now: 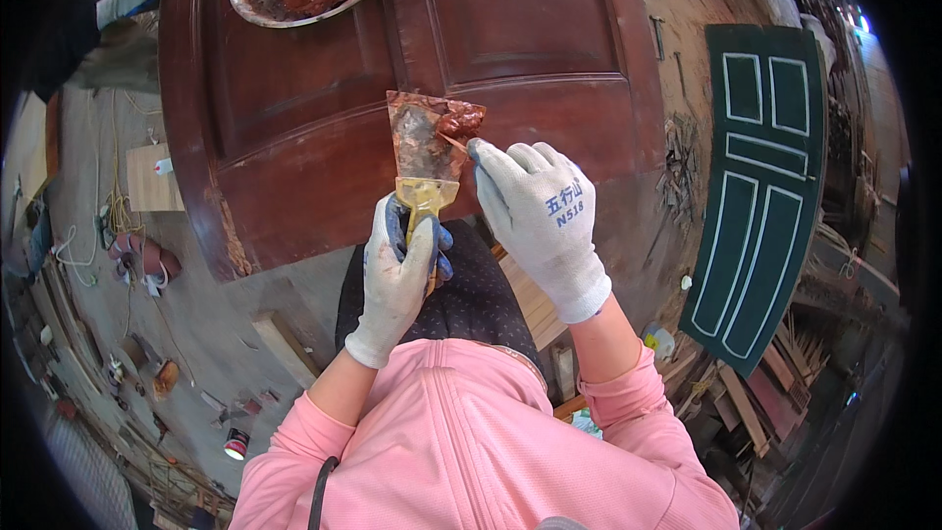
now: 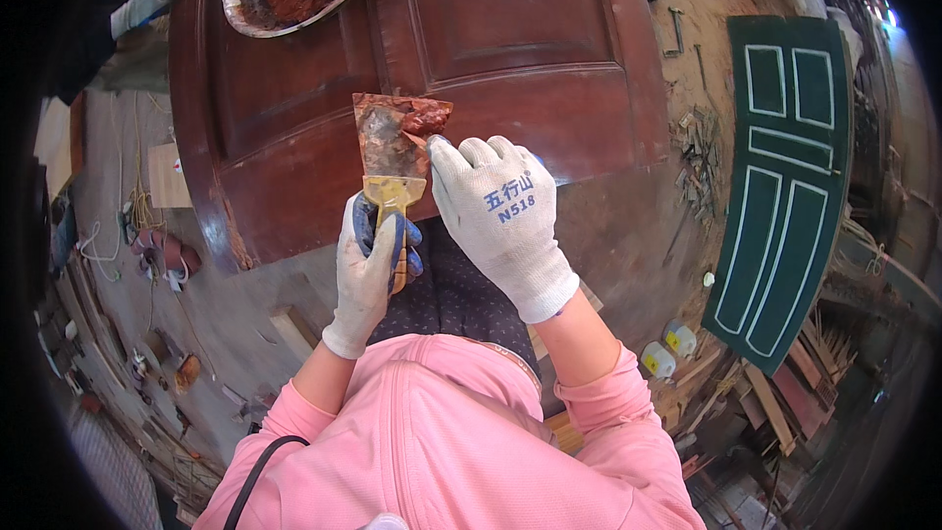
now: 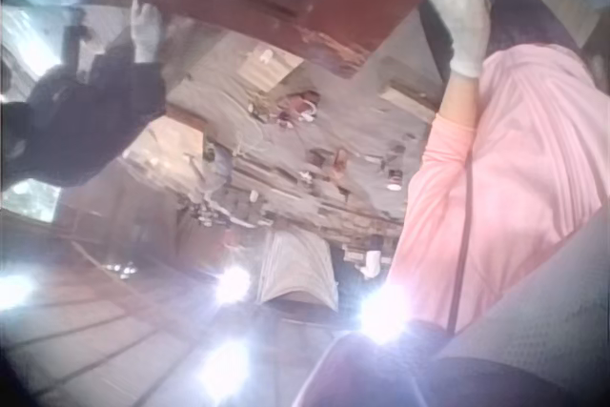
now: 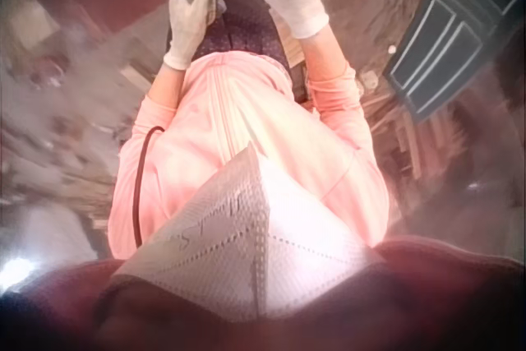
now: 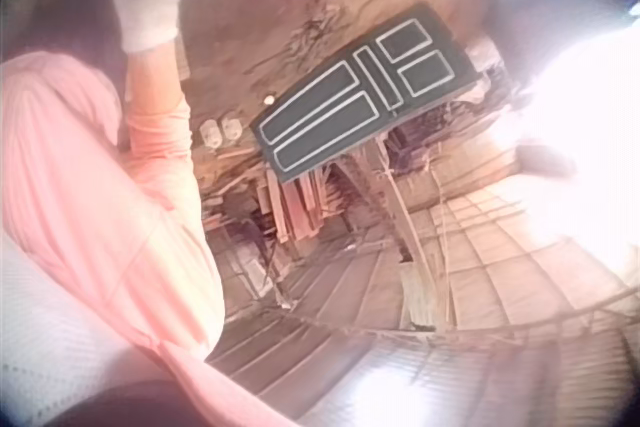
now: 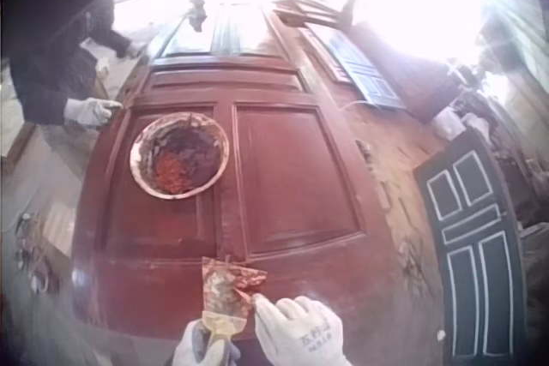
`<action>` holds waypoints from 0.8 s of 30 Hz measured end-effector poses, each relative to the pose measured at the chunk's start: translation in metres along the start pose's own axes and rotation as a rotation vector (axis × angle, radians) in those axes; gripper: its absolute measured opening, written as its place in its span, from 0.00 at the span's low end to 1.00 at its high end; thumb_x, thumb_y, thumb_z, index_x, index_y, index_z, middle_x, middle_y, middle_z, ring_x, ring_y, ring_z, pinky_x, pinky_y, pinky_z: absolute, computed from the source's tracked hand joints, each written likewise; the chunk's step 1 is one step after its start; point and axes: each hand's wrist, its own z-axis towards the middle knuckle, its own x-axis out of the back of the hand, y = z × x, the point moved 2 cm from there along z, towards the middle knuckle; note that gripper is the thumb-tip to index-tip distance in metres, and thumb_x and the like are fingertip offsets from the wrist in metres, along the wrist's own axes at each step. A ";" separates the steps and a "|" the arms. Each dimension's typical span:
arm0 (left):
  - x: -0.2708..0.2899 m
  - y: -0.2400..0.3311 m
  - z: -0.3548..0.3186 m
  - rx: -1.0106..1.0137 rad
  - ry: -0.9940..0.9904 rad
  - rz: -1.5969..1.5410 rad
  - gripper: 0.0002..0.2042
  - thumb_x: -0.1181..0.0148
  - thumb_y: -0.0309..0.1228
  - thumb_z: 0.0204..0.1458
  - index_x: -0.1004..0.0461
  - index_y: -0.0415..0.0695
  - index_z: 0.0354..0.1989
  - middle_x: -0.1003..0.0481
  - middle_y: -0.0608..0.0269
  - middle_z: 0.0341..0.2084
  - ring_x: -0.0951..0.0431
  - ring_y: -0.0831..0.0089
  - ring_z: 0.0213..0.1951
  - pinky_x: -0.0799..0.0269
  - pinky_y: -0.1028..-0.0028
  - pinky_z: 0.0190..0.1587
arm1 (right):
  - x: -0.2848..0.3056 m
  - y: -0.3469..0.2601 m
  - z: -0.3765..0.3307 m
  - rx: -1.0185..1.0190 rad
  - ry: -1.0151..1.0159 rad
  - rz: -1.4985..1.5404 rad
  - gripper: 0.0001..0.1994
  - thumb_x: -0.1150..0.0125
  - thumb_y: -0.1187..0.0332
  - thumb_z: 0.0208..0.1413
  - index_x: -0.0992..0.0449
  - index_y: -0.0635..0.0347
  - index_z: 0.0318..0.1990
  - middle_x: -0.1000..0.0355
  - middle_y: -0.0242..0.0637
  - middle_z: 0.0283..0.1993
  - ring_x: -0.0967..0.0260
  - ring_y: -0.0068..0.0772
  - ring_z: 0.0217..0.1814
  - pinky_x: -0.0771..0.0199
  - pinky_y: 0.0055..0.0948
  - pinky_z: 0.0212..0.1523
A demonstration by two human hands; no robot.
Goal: The person applies a reddish-brown filler to a wooden door using a putty knife and a small brush. They repeatedly scoop filler from a container and spread it into the door's grooves and edges, smoothing the surface as they work.
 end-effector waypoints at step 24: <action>-0.042 -0.053 0.046 0.132 -0.092 -0.098 0.11 0.47 0.35 0.69 0.33 0.44 0.54 0.25 0.64 0.30 0.25 0.79 0.23 0.27 0.78 0.26 | 0.024 0.183 -0.127 -0.905 0.258 0.838 0.11 0.36 0.70 0.63 0.17 0.66 0.48 0.25 0.29 0.39 0.29 0.19 0.41 0.29 0.24 0.42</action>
